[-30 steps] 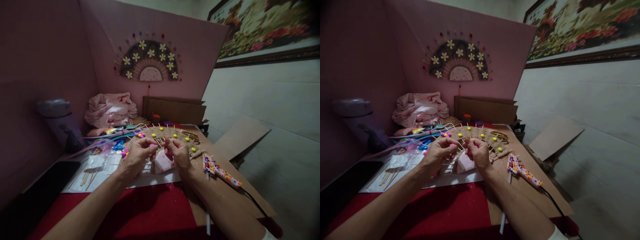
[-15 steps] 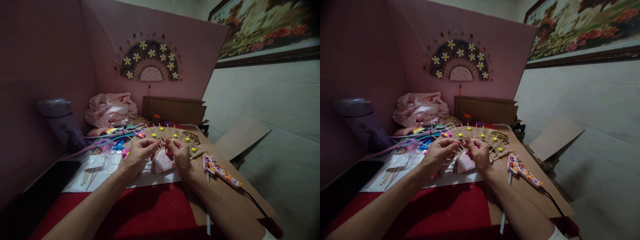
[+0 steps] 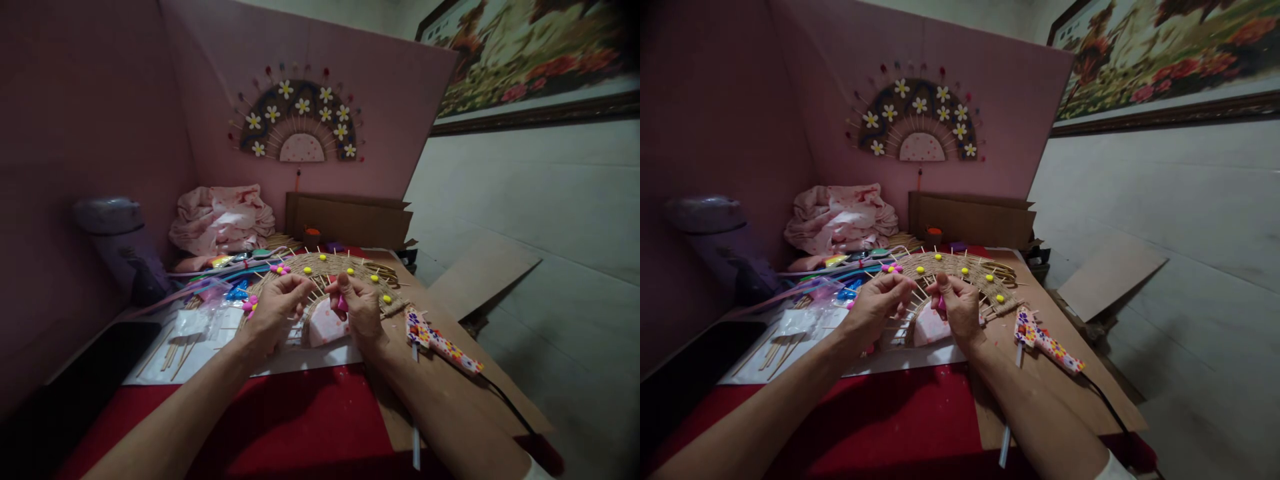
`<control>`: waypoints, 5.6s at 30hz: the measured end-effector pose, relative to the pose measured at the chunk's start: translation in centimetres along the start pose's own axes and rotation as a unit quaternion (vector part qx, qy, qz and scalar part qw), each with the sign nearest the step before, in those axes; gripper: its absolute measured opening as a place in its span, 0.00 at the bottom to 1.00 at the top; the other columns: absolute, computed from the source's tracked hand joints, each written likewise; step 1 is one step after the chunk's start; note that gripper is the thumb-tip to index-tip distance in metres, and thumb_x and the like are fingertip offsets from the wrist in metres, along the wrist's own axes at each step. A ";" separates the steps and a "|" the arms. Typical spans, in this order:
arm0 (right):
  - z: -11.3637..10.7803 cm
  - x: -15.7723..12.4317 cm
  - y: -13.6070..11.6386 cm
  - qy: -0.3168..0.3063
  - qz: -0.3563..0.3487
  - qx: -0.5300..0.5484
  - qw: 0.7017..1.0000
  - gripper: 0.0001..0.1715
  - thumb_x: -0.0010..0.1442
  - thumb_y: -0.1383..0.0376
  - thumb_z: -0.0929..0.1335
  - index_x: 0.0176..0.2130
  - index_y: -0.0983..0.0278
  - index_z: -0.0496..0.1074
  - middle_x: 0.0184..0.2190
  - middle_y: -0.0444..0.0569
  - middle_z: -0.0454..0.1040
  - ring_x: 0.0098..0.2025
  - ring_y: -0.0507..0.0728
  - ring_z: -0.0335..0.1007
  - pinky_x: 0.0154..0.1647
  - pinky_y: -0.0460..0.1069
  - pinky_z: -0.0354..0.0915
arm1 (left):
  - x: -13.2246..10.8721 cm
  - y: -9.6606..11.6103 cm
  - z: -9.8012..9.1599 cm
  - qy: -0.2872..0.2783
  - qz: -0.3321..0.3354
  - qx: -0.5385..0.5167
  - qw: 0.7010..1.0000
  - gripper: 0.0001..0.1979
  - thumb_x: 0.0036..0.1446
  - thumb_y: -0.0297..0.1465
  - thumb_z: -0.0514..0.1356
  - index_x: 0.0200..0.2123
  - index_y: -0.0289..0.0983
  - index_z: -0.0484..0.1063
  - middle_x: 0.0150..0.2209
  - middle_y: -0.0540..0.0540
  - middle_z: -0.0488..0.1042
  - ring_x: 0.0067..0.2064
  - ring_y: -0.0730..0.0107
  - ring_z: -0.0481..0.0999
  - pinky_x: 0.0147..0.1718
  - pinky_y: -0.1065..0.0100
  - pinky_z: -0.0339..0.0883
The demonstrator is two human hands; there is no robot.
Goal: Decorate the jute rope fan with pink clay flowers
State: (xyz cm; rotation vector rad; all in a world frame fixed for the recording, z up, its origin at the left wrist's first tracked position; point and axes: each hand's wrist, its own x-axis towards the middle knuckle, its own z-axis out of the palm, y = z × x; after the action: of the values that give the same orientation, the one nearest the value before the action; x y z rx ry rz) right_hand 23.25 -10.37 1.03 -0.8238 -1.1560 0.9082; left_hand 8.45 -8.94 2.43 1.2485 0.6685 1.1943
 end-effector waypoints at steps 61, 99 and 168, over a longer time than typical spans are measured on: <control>0.0 -0.8 -0.2 -0.029 -0.073 -0.114 0.990 0.23 0.58 0.52 0.66 0.22 0.66 0.73 0.14 0.41 0.64 0.15 0.45 0.54 0.14 0.43 0.51 | 3.5 1.5 -6.0 0.225 0.158 0.149 0.950 0.11 0.38 0.32 0.68 0.26 0.33 0.74 0.24 0.49 0.75 0.27 0.73 0.72 0.28 0.72 0.63; 0.1 -1.5 -0.8 -0.070 -0.176 -0.216 0.958 0.21 0.61 0.58 0.64 0.21 0.65 0.72 0.16 0.42 0.67 0.20 0.48 0.62 0.24 0.45 0.59 | 3.4 0.6 -7.0 0.164 0.212 0.501 0.823 0.07 0.47 0.30 0.59 0.29 0.37 0.78 0.29 0.47 0.78 0.32 0.66 0.75 0.33 0.69 0.65; 0.2 -1.2 -0.4 -0.082 -0.181 -0.282 0.939 0.20 0.59 0.58 0.67 0.20 0.65 0.70 0.15 0.41 0.65 0.19 0.47 0.59 0.22 0.44 0.57 | 4.4 1.0 -5.8 0.142 0.209 0.631 0.734 0.08 0.48 0.25 0.58 0.23 0.38 0.76 0.27 0.45 0.75 0.32 0.62 0.72 0.33 0.65 0.62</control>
State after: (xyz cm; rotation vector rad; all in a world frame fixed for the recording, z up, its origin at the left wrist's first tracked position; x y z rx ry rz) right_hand 22.95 -11.65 0.99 -0.9575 -1.6891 0.3368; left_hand 4.21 -2.90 2.82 2.4665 1.6514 1.2899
